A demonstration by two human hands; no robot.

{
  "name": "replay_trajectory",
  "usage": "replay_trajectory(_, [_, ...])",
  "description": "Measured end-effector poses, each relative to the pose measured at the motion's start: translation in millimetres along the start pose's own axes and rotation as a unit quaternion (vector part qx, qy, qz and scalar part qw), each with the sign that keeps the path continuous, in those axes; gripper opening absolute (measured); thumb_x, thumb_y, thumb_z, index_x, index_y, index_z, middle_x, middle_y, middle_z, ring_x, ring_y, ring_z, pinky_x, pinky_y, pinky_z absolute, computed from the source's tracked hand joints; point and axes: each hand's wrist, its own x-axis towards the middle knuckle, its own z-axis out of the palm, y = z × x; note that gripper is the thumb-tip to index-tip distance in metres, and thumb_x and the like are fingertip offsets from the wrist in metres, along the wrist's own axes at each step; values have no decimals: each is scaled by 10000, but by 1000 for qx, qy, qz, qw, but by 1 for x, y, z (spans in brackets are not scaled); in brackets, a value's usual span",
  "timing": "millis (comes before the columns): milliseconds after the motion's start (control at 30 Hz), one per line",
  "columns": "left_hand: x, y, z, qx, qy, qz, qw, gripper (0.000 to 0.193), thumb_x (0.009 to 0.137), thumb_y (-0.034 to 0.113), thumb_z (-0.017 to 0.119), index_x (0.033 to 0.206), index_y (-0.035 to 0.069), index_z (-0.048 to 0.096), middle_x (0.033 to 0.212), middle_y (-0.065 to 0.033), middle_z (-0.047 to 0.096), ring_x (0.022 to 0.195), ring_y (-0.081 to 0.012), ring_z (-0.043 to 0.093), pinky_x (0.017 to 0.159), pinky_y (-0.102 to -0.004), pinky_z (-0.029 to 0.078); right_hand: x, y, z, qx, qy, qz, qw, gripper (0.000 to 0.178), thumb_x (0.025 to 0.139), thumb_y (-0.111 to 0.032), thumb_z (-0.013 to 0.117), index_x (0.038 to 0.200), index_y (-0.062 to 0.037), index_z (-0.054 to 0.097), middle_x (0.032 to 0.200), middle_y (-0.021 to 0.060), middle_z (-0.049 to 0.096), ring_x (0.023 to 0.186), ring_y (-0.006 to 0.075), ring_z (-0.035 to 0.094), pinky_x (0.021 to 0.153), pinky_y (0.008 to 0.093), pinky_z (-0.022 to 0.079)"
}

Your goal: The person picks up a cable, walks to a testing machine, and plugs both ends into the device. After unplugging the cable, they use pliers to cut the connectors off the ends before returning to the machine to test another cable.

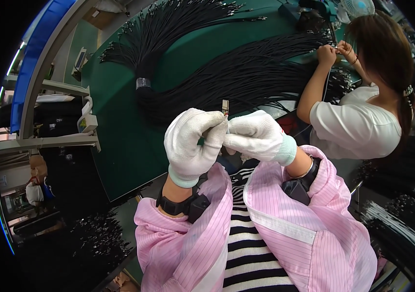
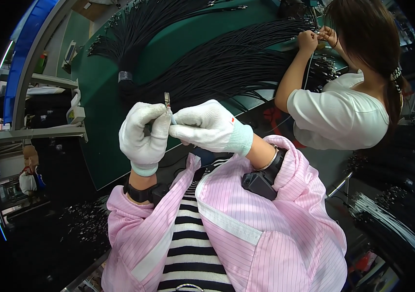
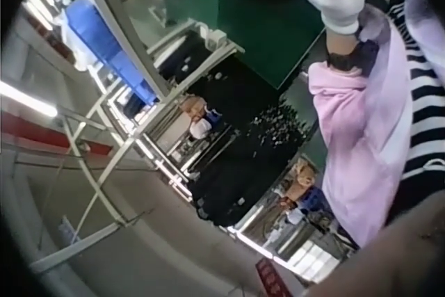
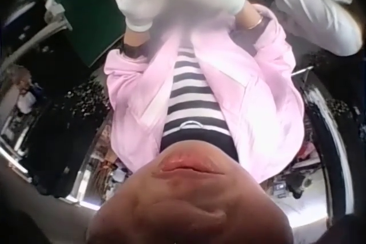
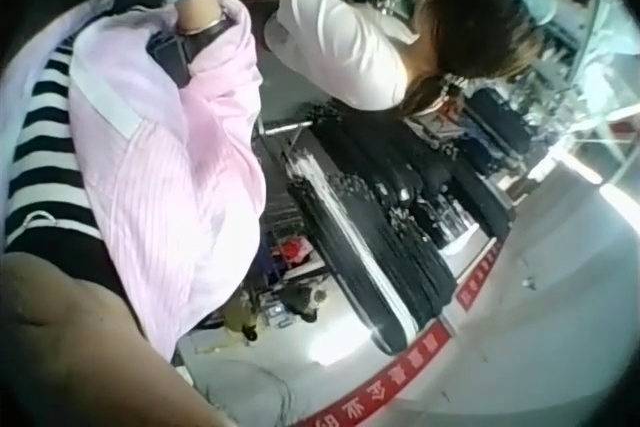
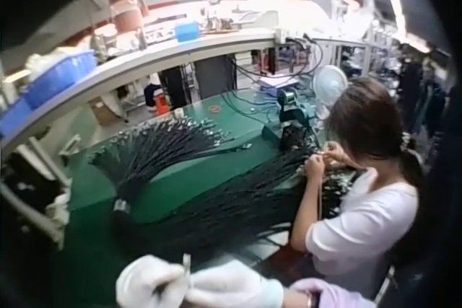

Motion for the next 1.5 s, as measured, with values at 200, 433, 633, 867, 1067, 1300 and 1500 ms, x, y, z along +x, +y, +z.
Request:
replay_trajectory(200, [-3,3,-5,-1,-1,-34,999,150,721,5,657,832,33,561,668,-52,585,525,-121,543,457,-219,425,5,8,5,-118,84,-106,984,196,820,-190,589,718,-22,596,512,24,517,443,94,482,425,245,385])
replay_trajectory(433, [-17,4,-8,-40,35,-275,960,138,744,-2,655,838,8,555,682,-30,592,570,-41,533,493,-178,424,12,1,-3,-500,134,-277,810,122,697,-115,667,795,-58,620,523,34,510,431,193,526,391,270,395])
replay_trajectory(633, [-18,6,-7,-141,73,-312,937,136,767,-18,633,871,1,547,724,-20,600,607,-26,530,534,-159,429,14,-2,0,-528,149,-303,779,160,681,-124,681,808,-57,612,507,15,490,408,165,509,370,272,372])
replay_trajectory(867, [-20,6,-8,-173,75,-295,937,134,777,-21,623,882,-1,542,764,-38,605,633,-34,539,553,-157,437,12,-7,0,-538,148,-311,769,162,670,-128,684,795,-57,608,492,10,471,385,158,488,360,270,360])
replay_trajectory(1067, [-18,11,-6,-188,68,-296,934,130,782,-24,615,885,-4,539,761,-41,604,633,-39,541,556,-163,448,8,-16,-1,-537,128,-302,777,123,673,-138,671,742,-67,597,484,7,471,378,156,486,357,270,358])
replay_trajectory(1300, [-19,11,-6,-190,64,-295,934,125,787,-19,614,885,-7,539,752,-44,603,623,-38,540,549,-159,449,6,-18,-2,-527,114,-295,789,103,679,-140,661,696,-81,579,473,7,468,379,163,491,353,275,359])
replay_trajectory(1500, [-18,12,-5,-193,63,-297,933,126,789,-12,616,890,-11,540,751,-47,605,621,-39,548,537,-152,452,6,-20,-2,-529,114,-282,792,97,685,-138,658,685,-85,576,464,7,464,380,168,494,353,278,362])
